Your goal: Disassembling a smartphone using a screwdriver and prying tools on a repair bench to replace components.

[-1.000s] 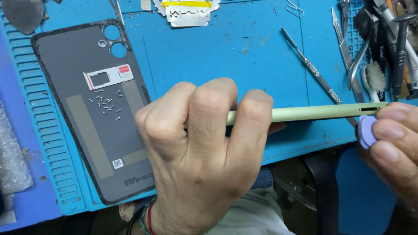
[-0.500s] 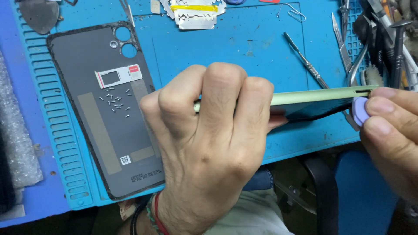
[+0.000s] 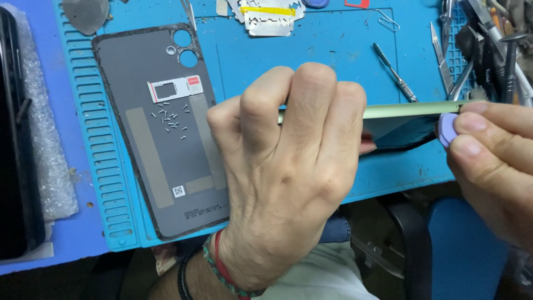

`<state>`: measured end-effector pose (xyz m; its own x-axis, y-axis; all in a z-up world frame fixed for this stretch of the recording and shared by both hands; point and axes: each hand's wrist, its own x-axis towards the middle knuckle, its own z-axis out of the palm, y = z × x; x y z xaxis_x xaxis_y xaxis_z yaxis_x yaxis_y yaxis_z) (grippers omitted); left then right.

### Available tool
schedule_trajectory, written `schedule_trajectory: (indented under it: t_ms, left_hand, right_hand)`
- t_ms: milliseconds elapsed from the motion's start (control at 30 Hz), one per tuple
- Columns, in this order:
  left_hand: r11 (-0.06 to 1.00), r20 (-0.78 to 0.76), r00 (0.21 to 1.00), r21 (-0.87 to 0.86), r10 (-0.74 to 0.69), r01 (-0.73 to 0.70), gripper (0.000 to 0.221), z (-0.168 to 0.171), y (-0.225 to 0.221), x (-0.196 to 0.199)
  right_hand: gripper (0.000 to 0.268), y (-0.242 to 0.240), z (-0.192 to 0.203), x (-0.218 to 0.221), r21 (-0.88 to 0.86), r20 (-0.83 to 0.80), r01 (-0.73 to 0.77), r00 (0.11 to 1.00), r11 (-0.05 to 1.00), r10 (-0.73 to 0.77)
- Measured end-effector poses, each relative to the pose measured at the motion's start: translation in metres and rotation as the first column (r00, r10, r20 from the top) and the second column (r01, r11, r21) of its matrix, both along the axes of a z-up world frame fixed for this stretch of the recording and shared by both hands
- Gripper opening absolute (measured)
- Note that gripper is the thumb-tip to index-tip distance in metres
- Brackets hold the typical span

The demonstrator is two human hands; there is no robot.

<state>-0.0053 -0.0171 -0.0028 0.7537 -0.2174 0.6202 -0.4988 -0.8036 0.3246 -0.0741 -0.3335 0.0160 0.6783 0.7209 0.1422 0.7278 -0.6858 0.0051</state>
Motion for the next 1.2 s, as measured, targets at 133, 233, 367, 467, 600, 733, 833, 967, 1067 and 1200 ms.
schedule_trajectory:
  t_ms: [133,233,367,467,600,733,833,967,1067,1200]
  left_hand:
    - [1.000,0.011,1.000,0.006,0.014,-0.014,0.032,0.002,0.003,-0.004]
    - [1.000,0.000,1.000,-0.005,-0.028,0.028,0.030,0.003,0.001,-0.004]
    - [0.994,-0.031,0.998,0.092,0.057,-0.054,0.043,-0.002,-0.001,0.004]
    - [0.988,-0.072,0.996,0.148,0.051,-0.040,0.096,0.000,0.000,0.005]
    - [0.966,-0.062,0.995,0.253,0.076,-0.058,0.091,0.014,-0.002,-0.001]
    - [0.984,-0.094,0.996,0.179,-0.004,0.021,0.099,0.018,-0.013,-0.001]
    - [0.974,-0.092,0.996,0.227,0.022,-0.001,0.096,0.012,-0.020,0.002]
    - [0.979,-0.090,0.996,0.205,0.029,-0.010,0.096,0.007,-0.023,0.004]
    - [0.979,-0.091,0.995,0.203,0.039,-0.020,0.081,0.007,-0.025,0.003]
    - [0.980,-0.083,0.995,0.196,0.062,-0.045,0.053,0.007,-0.025,0.002]
  right_hand:
    - [0.056,-0.006,-0.004,0.008,-0.009,-0.050,0.030,0.998,1.000,-0.030]
    - [0.056,-0.055,-0.035,0.007,0.106,-0.044,0.017,0.999,0.994,-0.013]
    - [0.030,-0.148,-0.096,-0.009,0.098,-0.372,0.366,0.876,0.925,-0.308]
    - [0.015,-0.135,-0.092,-0.018,0.204,-0.351,0.406,0.880,0.891,-0.320]
    - [0.025,-0.109,-0.082,-0.026,0.379,-0.313,0.465,0.878,0.800,-0.362]
    - [0.036,-0.085,-0.074,-0.015,0.533,-0.243,0.270,0.957,0.802,-0.160]
    - [0.040,-0.079,-0.070,-0.013,0.530,-0.306,0.304,0.939,0.792,-0.156]
    - [0.049,-0.088,-0.069,-0.008,0.434,-0.289,0.251,0.948,0.865,-0.130]
    - [0.038,-0.094,-0.081,-0.002,0.444,-0.290,0.263,0.947,0.856,-0.140]
    - [0.035,-0.092,-0.082,0.003,0.420,-0.234,0.242,0.960,0.875,-0.153]
